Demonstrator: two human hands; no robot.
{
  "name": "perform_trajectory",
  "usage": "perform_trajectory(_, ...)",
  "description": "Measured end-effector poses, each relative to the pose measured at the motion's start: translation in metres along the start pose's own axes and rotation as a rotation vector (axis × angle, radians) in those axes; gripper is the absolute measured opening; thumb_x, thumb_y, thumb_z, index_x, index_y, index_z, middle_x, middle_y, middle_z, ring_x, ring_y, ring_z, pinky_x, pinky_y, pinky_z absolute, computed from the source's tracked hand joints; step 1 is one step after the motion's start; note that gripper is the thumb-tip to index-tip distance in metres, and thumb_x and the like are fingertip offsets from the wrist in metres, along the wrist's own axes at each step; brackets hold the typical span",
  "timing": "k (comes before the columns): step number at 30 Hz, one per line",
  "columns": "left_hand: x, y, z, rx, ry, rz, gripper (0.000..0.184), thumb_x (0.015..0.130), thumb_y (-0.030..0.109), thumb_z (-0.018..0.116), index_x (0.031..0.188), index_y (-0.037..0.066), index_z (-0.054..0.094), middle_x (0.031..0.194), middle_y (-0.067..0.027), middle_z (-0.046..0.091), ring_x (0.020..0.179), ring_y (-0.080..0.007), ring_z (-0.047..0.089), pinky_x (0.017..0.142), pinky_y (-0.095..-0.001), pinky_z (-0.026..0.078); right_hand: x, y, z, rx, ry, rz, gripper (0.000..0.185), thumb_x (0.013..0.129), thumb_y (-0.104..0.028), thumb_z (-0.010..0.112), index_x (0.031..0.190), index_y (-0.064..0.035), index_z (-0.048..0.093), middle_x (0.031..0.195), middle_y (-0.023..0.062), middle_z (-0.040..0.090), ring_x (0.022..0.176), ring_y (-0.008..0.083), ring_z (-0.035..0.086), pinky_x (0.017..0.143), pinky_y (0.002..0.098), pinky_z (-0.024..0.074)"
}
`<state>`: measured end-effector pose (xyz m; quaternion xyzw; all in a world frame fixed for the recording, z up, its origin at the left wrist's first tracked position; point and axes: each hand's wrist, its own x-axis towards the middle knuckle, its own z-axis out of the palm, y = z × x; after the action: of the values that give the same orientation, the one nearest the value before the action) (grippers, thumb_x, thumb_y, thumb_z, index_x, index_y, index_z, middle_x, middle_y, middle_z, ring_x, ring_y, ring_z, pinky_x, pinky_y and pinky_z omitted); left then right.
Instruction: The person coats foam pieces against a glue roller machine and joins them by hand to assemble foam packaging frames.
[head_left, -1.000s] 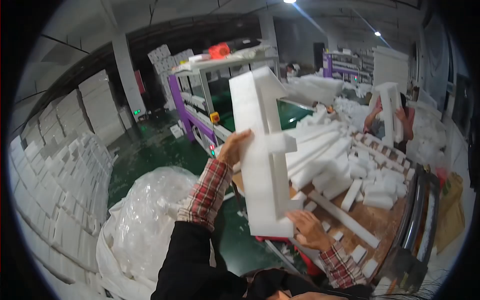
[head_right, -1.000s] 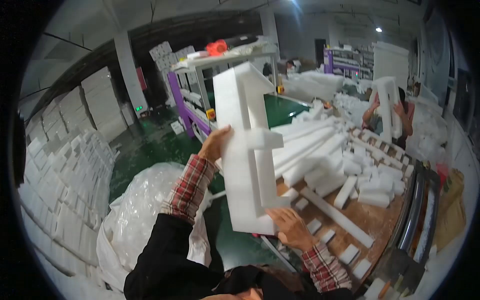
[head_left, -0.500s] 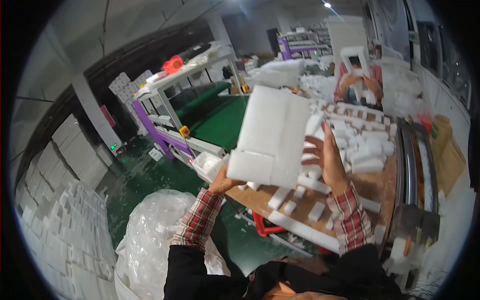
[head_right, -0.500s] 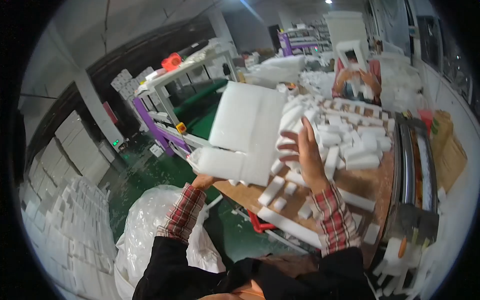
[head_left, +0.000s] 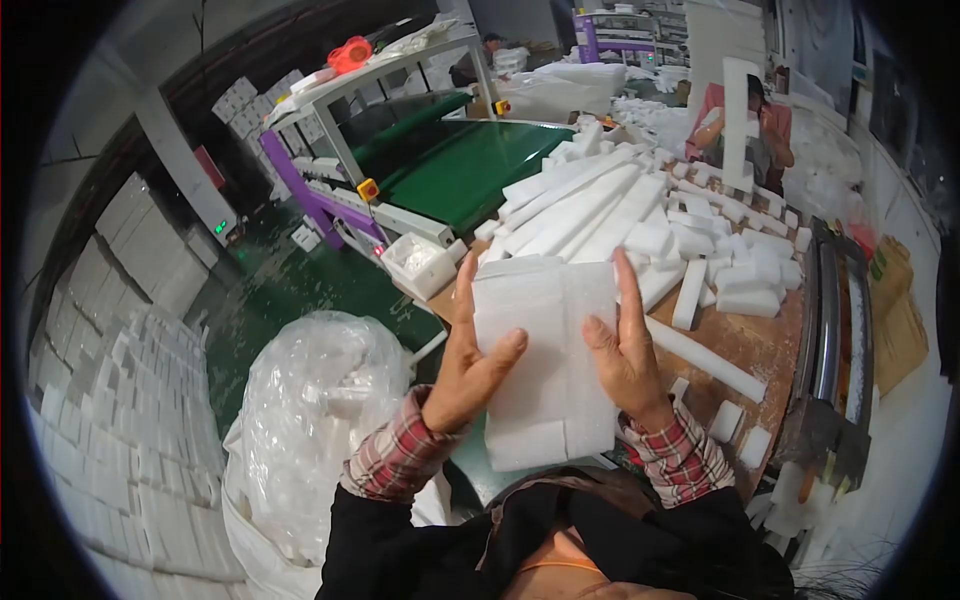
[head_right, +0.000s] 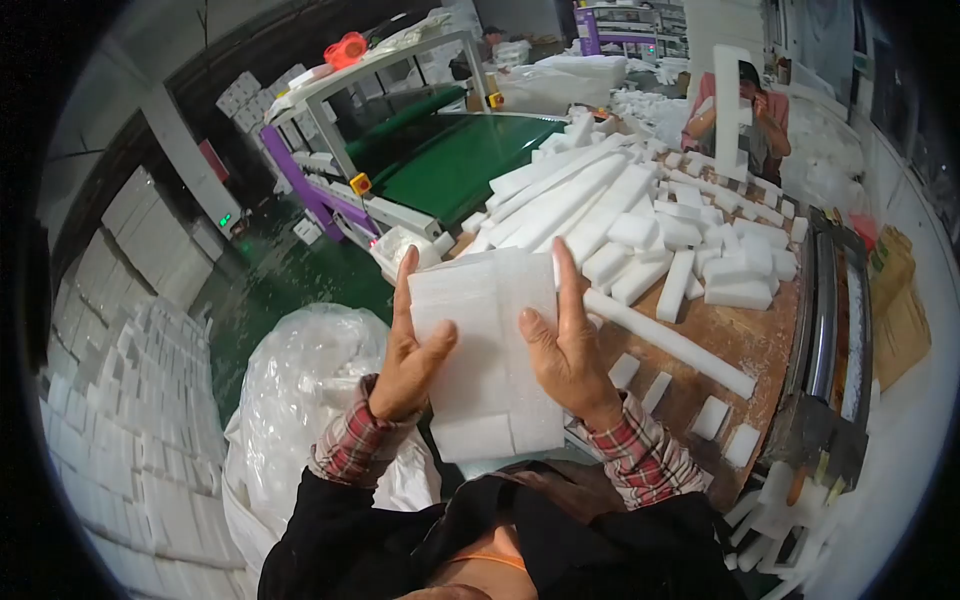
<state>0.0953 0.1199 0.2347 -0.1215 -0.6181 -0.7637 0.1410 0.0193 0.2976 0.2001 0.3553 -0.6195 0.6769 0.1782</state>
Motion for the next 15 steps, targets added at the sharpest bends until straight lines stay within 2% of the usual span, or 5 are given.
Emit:
perform_trajectory(3,-0.005,-0.011,0.007,0.346,0.063,0.186,0.068,0.085,0.015,0.058,0.142,0.009,0.021,0.136,-0.018,0.032,0.121,-0.0275,0.038,0.101,-0.0359,0.029,0.0,-0.018,-0.002,0.032,-0.148,0.032,0.064,0.092,-0.018,0.05,0.141,0.0001,0.015,0.128,0.0275,0.042,0.105,0.0324,0.053,0.088,0.0381,0.0431)
perform_trajectory(9,-0.003,-0.025,0.005,0.456,0.15,0.252,0.057,0.086,0.016,0.059,0.134,0.006,0.03,0.128,-0.0142,0.041,0.111,-0.0252,0.044,0.096,-0.0333,0.034,0.004,-0.033,0.006,-0.079,-0.146,0.075,0.064,0.091,-0.019,0.052,0.14,-0.0007,0.016,0.133,0.0241,0.037,0.111,0.0306,0.048,0.093,0.0367,0.0384)
perform_trajectory(13,0.002,-0.023,0.01,0.512,0.152,0.346,0.043,0.087,0.014,0.057,0.124,0.005,0.038,0.12,-0.0113,0.045,0.103,-0.023,0.047,0.093,-0.0308,0.035,0.002,-0.028,0.008,-0.067,-0.138,0.096,0.062,0.088,-0.018,0.056,0.138,-0.0018,0.022,0.126,0.0215,0.042,0.103,0.0277,0.051,0.089,0.0344,0.0413)
perform_trajectory(15,0.003,-0.024,0.011,0.484,0.158,0.299,0.042,0.087,0.014,0.056,0.124,0.005,0.039,0.119,-0.0112,0.045,0.101,-0.0221,0.047,0.092,-0.0302,0.036,0.0,-0.024,0.008,-0.073,-0.136,0.104,0.061,0.087,-0.017,0.057,0.137,-0.0023,0.024,0.124,0.0215,0.044,0.101,0.0282,0.052,0.087,0.035,0.0424)
